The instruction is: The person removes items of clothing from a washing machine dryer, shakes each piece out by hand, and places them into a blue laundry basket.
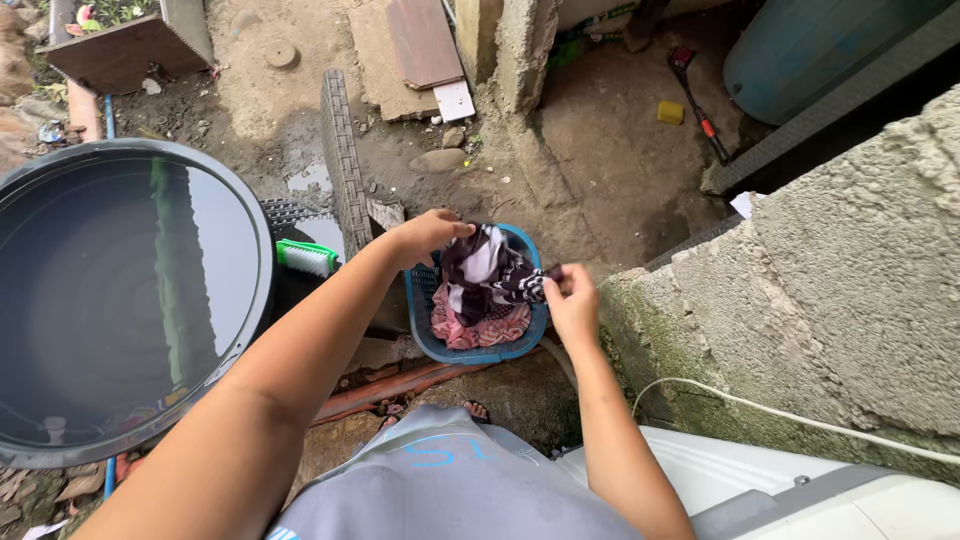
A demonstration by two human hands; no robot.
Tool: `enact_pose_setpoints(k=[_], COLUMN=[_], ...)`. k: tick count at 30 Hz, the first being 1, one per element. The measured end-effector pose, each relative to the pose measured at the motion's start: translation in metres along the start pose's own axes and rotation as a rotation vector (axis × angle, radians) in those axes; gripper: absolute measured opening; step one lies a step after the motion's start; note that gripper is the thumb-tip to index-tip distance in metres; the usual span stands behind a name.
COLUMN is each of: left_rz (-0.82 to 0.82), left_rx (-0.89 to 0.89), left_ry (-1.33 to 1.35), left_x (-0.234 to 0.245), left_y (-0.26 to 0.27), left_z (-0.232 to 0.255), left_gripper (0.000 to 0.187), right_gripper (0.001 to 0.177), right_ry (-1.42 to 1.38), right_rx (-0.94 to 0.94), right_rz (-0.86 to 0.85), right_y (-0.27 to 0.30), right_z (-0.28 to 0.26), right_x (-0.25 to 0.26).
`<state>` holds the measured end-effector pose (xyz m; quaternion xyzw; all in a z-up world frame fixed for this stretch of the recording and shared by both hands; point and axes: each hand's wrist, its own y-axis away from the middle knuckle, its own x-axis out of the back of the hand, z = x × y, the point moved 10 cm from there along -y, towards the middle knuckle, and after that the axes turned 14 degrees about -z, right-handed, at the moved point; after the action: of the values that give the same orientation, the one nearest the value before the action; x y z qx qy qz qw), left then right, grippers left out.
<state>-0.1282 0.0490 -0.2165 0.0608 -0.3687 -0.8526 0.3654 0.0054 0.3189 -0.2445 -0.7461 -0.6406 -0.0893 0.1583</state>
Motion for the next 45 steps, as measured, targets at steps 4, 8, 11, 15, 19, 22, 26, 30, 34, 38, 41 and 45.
enact_pose_setpoints(k=[4,8,11,15,19,22,26,30,34,38,41,45], left_rz=[-0.076,-0.057,-0.032,-0.011,-0.08,-0.15,-0.261,-0.39,-0.554,-0.709,-0.769,-0.869], left_rx=[-0.077,-0.017,0.023,0.027,-0.069,-0.112,-0.182,-0.355,-0.588,-0.656,-0.739,-0.854], left_ry=[-0.011,0.04,0.184,0.324,0.333,0.308,0.181,0.156,-0.118,-0.416,-0.617,-0.797], left_x=[-0.016,-0.023,-0.031,-0.044,-0.062,-0.075,-0.099,-0.156,-0.254,-0.35,-0.417,-0.524], left_y=[0.043,0.084,0.098,0.098,0.113,0.137,0.151,0.149,0.19,0.267,0.33,0.401], left_z=[-0.022,-0.073,-0.117,-0.141,-0.124,-0.117,-0.109,-0.098,-0.054,-0.018,0.008,0.036], left_gripper=[0.06,0.055,0.05,0.042,0.037,0.035,0.033,0.032,0.034,0.035,0.033,0.032], right_gripper=[0.051,0.038,0.035,0.031,0.028,0.029,0.03,0.031,0.032,0.03,0.028,0.027], right_ry=[0.238,0.004,-0.131,-0.143,-0.226,-0.352,-0.485,-0.453,-0.435,-0.46,-0.396,-0.326], right_rx=[-0.611,-1.136,-1.139,-0.99,-0.76,-0.597,-0.481,-0.427,-0.352,-0.304,-0.276,-0.26], right_rz=[-0.277,-0.621,-0.572,-0.472,-0.272,-0.15,-0.122,-0.149,-0.026,0.28,0.474,0.687], right_y=[0.045,0.14,0.154,0.124,0.091,0.097,0.16,0.239,0.318,0.416,0.499,0.621], right_z=[0.148,0.218,0.217,0.195,0.137,0.061,-0.052,-0.138,-0.19,-0.215,-0.236,-0.251], right_x=[-0.048,-0.085,-0.093,-0.088,-0.075,-0.073,-0.087,-0.092,-0.041,0.035,0.089,0.162])
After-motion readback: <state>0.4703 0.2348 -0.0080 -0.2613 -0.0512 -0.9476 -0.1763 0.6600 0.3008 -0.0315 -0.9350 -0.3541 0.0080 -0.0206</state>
